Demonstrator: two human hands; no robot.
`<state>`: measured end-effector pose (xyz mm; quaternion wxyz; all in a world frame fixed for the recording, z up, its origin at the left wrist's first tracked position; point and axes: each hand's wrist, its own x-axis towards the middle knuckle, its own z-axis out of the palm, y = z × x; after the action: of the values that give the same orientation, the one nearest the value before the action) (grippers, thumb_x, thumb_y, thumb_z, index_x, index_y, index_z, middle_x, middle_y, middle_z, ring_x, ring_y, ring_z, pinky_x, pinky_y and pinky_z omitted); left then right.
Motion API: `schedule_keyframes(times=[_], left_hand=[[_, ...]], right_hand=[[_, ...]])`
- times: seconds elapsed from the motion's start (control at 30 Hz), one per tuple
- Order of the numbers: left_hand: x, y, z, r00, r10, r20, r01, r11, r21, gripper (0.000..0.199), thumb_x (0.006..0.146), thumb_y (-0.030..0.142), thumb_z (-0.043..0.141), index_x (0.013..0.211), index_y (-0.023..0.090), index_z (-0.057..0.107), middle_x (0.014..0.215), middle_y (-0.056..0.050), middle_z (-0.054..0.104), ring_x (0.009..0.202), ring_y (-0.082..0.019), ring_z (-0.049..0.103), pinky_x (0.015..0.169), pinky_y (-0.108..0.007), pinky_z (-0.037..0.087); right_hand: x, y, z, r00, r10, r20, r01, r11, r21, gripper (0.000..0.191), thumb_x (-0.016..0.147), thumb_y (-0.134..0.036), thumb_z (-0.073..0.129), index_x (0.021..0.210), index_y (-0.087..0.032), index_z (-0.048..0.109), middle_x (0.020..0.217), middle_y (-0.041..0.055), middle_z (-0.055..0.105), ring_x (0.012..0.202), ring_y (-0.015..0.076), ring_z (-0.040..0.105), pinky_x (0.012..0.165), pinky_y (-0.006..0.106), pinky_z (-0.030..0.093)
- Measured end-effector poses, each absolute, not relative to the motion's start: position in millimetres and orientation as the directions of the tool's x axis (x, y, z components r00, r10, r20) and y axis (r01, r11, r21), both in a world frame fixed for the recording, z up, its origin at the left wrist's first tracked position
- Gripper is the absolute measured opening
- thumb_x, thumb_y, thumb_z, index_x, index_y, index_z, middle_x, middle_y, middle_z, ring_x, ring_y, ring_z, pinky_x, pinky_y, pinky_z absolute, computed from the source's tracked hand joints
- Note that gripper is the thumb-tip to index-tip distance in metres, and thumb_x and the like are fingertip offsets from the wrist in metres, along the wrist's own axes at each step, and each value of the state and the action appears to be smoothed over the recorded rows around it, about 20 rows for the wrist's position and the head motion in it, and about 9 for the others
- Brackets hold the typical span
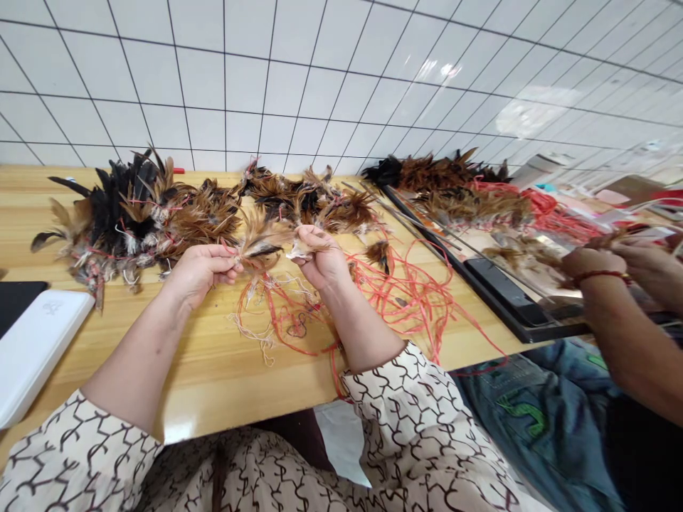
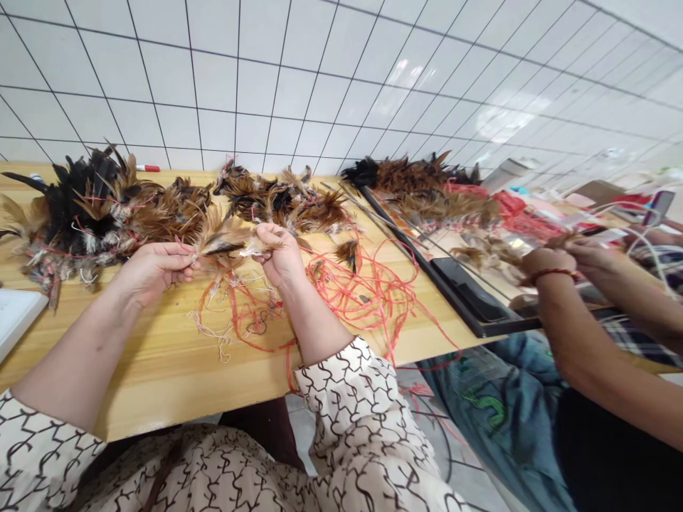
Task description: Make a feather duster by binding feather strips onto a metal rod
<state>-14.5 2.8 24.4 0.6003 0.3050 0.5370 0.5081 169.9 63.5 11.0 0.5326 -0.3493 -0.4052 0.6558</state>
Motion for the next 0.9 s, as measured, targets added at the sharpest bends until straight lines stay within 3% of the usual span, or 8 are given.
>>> schedule_keyframes(times=[0.2,0.43,0.53,0.6,0.77,0.83,0.9], left_hand=[[-24,7,26,-0.305,0.932,-0.197,-0.256,0.119,0.959,0.014,0.052,0.011,0.066,0.064,0.012,0.059,0.055,0.0,0.061,0.046,-0.008,0.052,0.051,-0.022,0.047],[-41,16,19,-0.621,0.773,0.129,-0.002,-0.166,0.986,0.012,0.062,0.019,0.06,0.071,0.02,0.052,0.061,0.004,0.057,0.053,-0.009,0.055,0.059,-0.023,0.048],[-52,20,11,-0.663,0.727,0.18,0.147,-0.109,0.983,0.011,0.065,0.019,0.058,0.072,0.021,0.05,0.062,0.003,0.056,0.055,-0.012,0.055,0.06,-0.025,0.047],[-59,21,7,-0.657,0.729,0.194,0.308,0.024,0.951,0.01,0.065,0.017,0.058,0.07,0.021,0.051,0.06,0.003,0.053,0.056,-0.014,0.054,0.061,-0.027,0.044],[-65,16,14,-0.625,0.773,0.114,0.607,0.389,0.693,0.016,0.061,0.021,0.064,0.062,0.023,0.048,0.057,0.001,0.049,0.068,-0.023,0.055,0.07,-0.035,0.041],[-60,11,21,-0.616,0.768,0.178,0.65,0.367,0.665,0.016,0.061,0.021,0.063,0.067,0.023,0.049,0.065,-0.002,0.053,0.076,-0.025,0.056,0.073,-0.037,0.042],[-48,5,25,-0.561,0.747,0.358,0.71,0.211,0.672,0.013,0.063,0.019,0.059,0.073,0.021,0.052,0.08,-0.005,0.057,0.082,-0.023,0.056,0.077,-0.035,0.042]], right_hand=[[173,67,10,-0.172,0.984,-0.044,-0.436,-0.116,-0.892,0.018,0.065,-0.019,0.068,0.059,-0.016,0.05,0.044,-0.009,0.037,0.034,0.0009,0.022,0.036,0.016,0.024],[168,66,4,-0.23,0.972,-0.04,-0.388,-0.129,-0.913,0.022,0.058,-0.025,0.073,0.06,-0.016,0.053,0.041,-0.0083,0.039,0.033,0.0015,0.025,0.035,0.017,0.021],[165,63,3,-0.275,0.96,-0.046,-0.366,-0.149,-0.919,0.026,0.055,-0.028,0.076,0.06,-0.016,0.054,0.041,-0.0088,0.04,0.033,0.0017,0.026,0.035,0.017,0.02],[164,61,3,-0.291,0.956,-0.04,-0.355,-0.147,-0.923,0.028,0.053,-0.03,0.077,0.061,-0.016,0.054,0.041,-0.0088,0.04,0.033,0.002,0.027,0.036,0.017,0.019],[161,58,4,-0.295,0.955,-0.034,-0.344,-0.14,-0.928,0.03,0.049,-0.031,0.078,0.06,-0.016,0.055,0.041,-0.009,0.04,0.034,0.0019,0.026,0.036,0.018,0.019],[159,56,5,-0.276,0.961,-0.026,-0.338,-0.122,-0.933,0.032,0.046,-0.031,0.079,0.059,-0.016,0.055,0.042,-0.0088,0.041,0.035,0.0019,0.027,0.037,0.018,0.019],[157,53,4,-0.255,0.967,0.003,-0.321,-0.081,-0.944,0.034,0.045,-0.033,0.08,0.059,-0.016,0.055,0.044,-0.0082,0.043,0.037,0.0022,0.029,0.038,0.019,0.02]])
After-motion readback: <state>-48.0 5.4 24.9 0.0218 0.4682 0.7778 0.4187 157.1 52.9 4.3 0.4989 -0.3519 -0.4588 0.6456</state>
